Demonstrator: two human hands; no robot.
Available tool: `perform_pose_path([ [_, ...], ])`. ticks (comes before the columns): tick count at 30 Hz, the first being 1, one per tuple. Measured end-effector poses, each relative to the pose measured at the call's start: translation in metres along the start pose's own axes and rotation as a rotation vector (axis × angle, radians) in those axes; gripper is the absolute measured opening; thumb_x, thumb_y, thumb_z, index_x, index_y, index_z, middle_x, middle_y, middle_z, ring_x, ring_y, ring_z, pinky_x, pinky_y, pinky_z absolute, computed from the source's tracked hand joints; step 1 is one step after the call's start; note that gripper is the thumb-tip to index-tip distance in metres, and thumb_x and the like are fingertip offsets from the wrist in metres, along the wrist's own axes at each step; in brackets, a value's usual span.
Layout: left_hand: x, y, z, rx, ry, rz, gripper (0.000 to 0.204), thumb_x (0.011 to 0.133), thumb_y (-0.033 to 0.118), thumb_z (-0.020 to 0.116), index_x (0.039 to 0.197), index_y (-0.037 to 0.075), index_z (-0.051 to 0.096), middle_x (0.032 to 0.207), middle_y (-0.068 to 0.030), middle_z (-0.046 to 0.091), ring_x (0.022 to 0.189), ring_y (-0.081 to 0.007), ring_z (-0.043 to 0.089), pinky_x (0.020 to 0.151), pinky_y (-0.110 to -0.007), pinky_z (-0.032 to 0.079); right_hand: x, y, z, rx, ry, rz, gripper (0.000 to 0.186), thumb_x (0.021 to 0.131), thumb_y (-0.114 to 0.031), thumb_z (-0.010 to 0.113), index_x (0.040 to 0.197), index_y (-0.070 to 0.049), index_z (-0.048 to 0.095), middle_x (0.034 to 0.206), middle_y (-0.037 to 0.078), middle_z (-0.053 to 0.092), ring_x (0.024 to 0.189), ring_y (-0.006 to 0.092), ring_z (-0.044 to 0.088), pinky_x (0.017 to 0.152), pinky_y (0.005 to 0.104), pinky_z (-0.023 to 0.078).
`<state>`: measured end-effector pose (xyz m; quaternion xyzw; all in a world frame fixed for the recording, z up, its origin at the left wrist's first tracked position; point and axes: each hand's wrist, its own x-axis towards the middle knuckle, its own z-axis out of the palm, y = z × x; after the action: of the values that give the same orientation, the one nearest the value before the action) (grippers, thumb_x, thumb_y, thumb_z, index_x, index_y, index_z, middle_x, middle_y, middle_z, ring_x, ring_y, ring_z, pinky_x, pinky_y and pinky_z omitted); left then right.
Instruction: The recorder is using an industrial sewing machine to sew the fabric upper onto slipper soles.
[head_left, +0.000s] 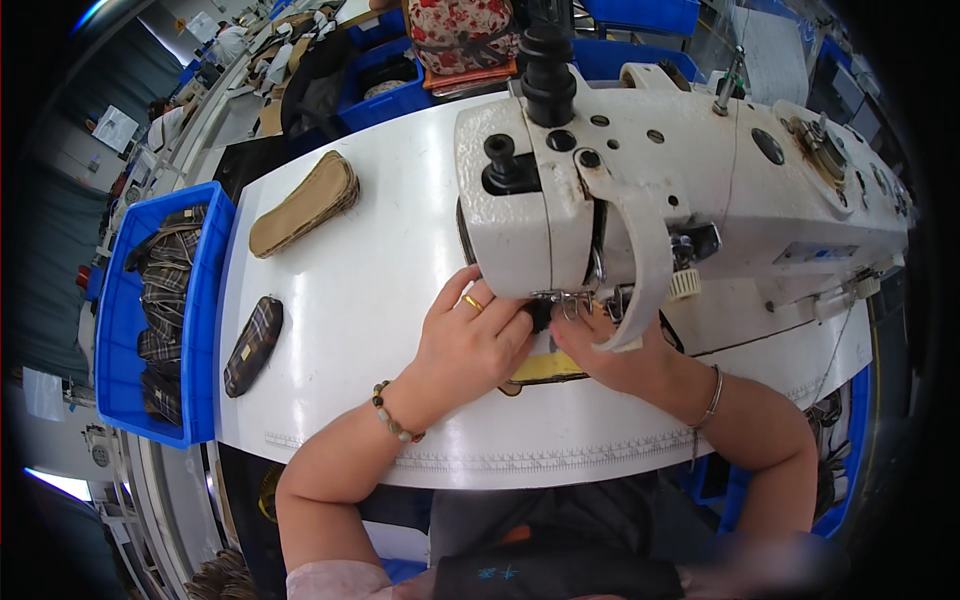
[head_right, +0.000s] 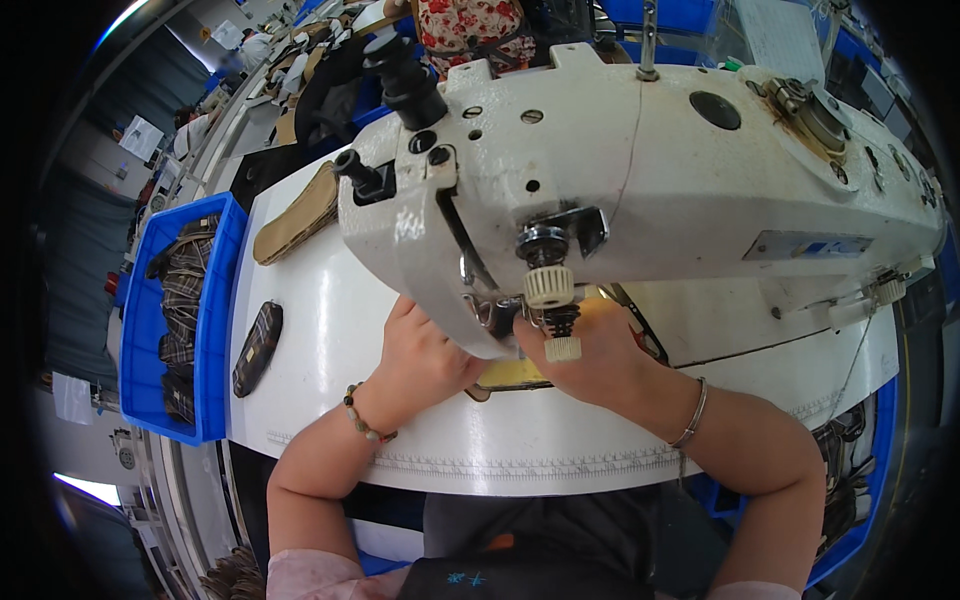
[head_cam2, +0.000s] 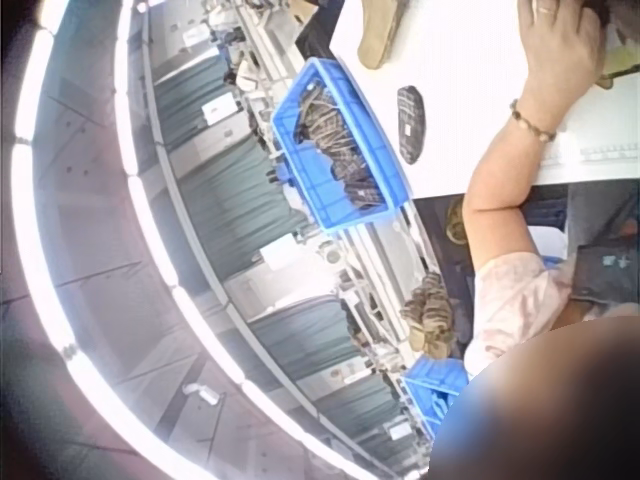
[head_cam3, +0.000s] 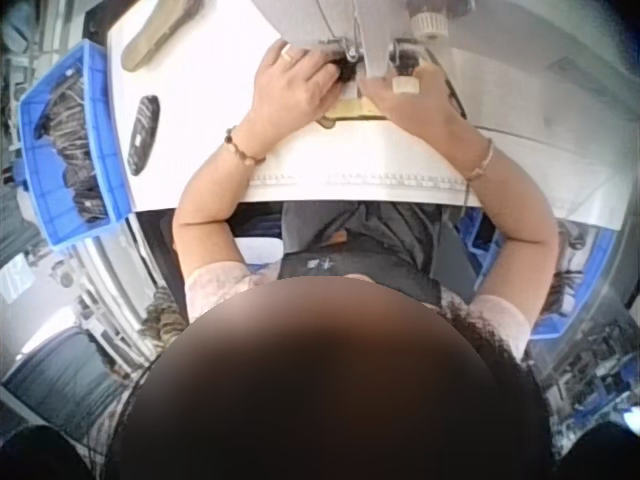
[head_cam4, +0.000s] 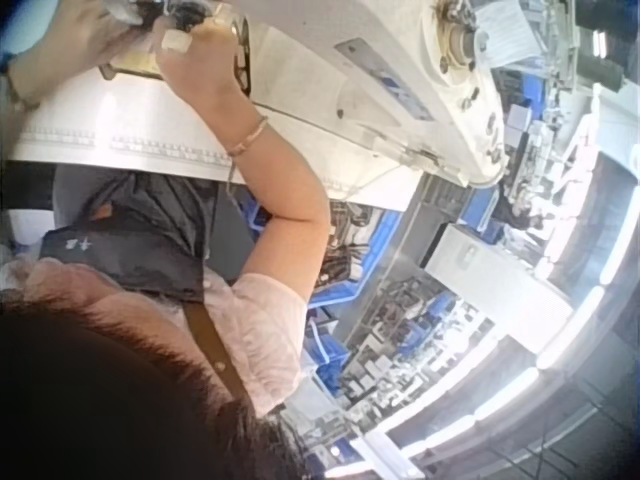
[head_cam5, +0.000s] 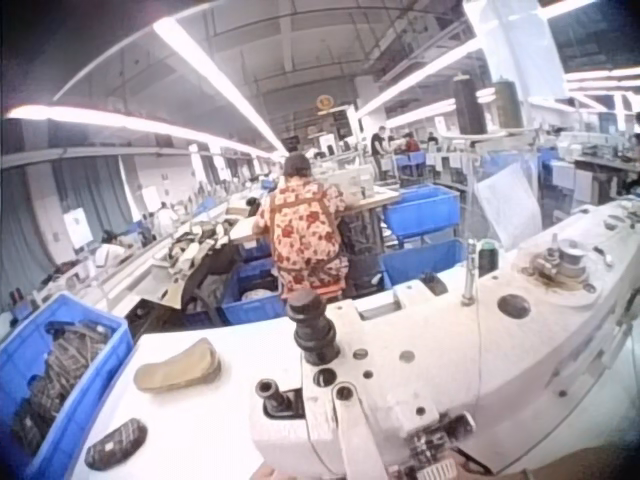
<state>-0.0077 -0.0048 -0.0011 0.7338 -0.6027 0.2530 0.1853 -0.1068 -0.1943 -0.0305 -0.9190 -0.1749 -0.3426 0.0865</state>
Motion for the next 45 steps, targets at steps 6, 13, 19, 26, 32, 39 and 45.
perform_pose_path([
  [6, 0.002, -0.003, -0.003, -0.177, -0.116, -0.093, 0.019, 0.067, 0.013, 0.077, 0.077, 0.009, 0.062, 0.096, -0.0044, 0.067, 0.096, -0.0233, 0.065, 0.097, -0.041, 0.052, 0.0, -0.006, 0.007, 0.098, 0.066, 0.036, 0.01, 0.078, -0.01, 0.067, 0.078, -0.01, 0.057, 0.063, 0.001, 0.056, 0.051, 0.0203, 0.06, 0.043, 0.0345, 0.046],
  [13, 0.004, -0.012, -0.013, -0.328, -0.351, -0.284, 0.015, 0.08, 0.019, 0.076, 0.085, 0.008, 0.067, 0.095, -0.0061, 0.067, 0.09, -0.0264, 0.064, 0.084, -0.04, 0.052, 0.0, 0.002, -0.005, -0.022, -0.248, -0.076, 0.009, 0.084, -0.011, 0.063, 0.093, -0.01, 0.061, 0.074, -0.001, 0.061, 0.059, 0.0173, 0.064, 0.046, 0.0316, 0.046],
  [19, 0.004, -0.012, 0.0, -0.322, -0.243, -0.297, 0.021, 0.08, 0.022, 0.077, 0.098, 0.013, 0.077, 0.098, -0.0041, 0.068, 0.101, -0.0256, 0.061, 0.09, -0.04, 0.044, -0.005, 0.002, -0.003, -0.021, -0.166, -0.082, 0.017, 0.083, -0.011, 0.064, 0.1, -0.007, 0.064, 0.075, 0.0, 0.063, 0.061, 0.0184, 0.065, 0.048, 0.0329, 0.047],
  [26, 0.0, -0.015, 0.004, -0.388, -0.298, -0.342, 0.026, 0.077, 0.024, 0.08, 0.102, 0.017, 0.078, 0.102, -0.0034, 0.071, 0.103, -0.0267, 0.061, 0.098, -0.045, 0.04, -0.015, -0.012, -0.021, -0.133, -0.334, -0.174, 0.035, 0.076, -0.009, 0.066, 0.11, -0.001, 0.069, 0.072, 0.005, 0.064, 0.06, 0.0193, 0.064, 0.047, 0.0323, 0.046],
  [32, -0.008, -0.019, 0.018, -0.508, -0.296, -0.425, 0.024, 0.079, 0.023, 0.079, 0.102, 0.019, 0.078, 0.101, -0.0016, 0.072, 0.102, -0.0252, 0.062, 0.102, -0.046, 0.037, -0.018, -0.017, -0.017, -0.095, -0.227, -0.118, 0.04, 0.069, -0.01, 0.067, 0.106, 0.001, 0.074, 0.057, 0.002, 0.057, 0.051, 0.0179, 0.058, 0.045, 0.0324, 0.045],
  [39, -0.006, -0.025, 0.024, -0.682, -0.257, -0.579, 0.021, 0.081, 0.026, 0.08, 0.101, 0.018, 0.077, 0.103, -0.0001, 0.073, 0.106, -0.0244, 0.06, 0.101, -0.044, 0.033, -0.028, -0.01, -0.002, -0.138, -0.253, -0.159, 0.047, 0.072, -0.013, 0.067, 0.117, 0.0, 0.069, 0.056, 0.001, 0.054, 0.052, 0.0189, 0.059, 0.044, 0.0344, 0.045],
  [45, -0.01, -0.025, 0.032, -0.786, -0.285, -0.694, 0.025, 0.08, 0.027, 0.082, 0.102, 0.016, 0.077, 0.101, -0.0011, 0.073, 0.104, -0.0253, 0.061, 0.097, -0.044, 0.034, -0.023, -0.014, -0.008, 0.009, -0.382, -0.02, 0.048, 0.077, -0.013, 0.067, 0.123, -0.002, 0.064, 0.059, 0.004, 0.056, 0.054, 0.0223, 0.062, 0.045, 0.0368, 0.046],
])
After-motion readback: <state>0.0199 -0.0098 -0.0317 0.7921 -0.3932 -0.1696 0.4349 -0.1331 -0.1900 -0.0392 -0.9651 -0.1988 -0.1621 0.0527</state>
